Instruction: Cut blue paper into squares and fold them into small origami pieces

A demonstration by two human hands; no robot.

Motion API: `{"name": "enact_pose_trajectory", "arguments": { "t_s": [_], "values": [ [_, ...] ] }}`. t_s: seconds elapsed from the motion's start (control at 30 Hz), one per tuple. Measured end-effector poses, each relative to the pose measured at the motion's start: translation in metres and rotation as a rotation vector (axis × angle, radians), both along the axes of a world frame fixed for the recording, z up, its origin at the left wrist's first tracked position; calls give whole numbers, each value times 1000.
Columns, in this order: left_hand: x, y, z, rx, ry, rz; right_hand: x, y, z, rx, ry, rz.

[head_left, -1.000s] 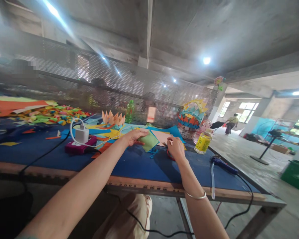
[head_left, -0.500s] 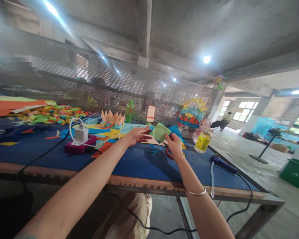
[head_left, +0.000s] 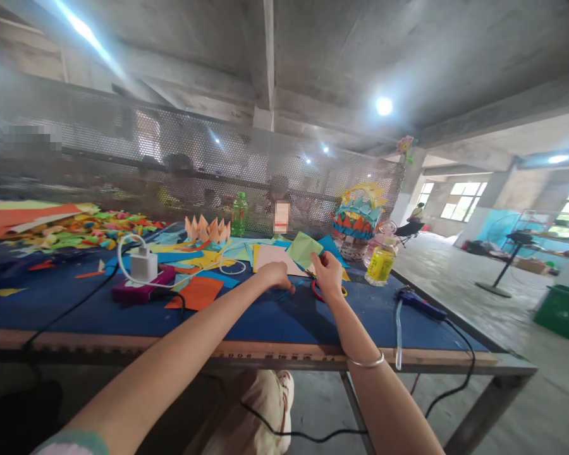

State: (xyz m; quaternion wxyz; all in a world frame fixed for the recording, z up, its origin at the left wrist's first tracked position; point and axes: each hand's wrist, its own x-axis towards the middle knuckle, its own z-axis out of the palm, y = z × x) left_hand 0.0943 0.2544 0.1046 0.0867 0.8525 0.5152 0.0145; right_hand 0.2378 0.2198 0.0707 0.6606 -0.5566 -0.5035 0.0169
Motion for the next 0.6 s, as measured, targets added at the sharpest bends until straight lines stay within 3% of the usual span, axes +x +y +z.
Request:
{"name": "enact_pose_trajectory", "arguments": {
  "t_s": [0.27,0.6],
  "values": [
    [17,3,12,-31,195,29,-1,-3,3,-10,-34,-28],
    [11,12,9,-189,156,27,-3,-7,6,-21,-46,-30]
  ]
}}
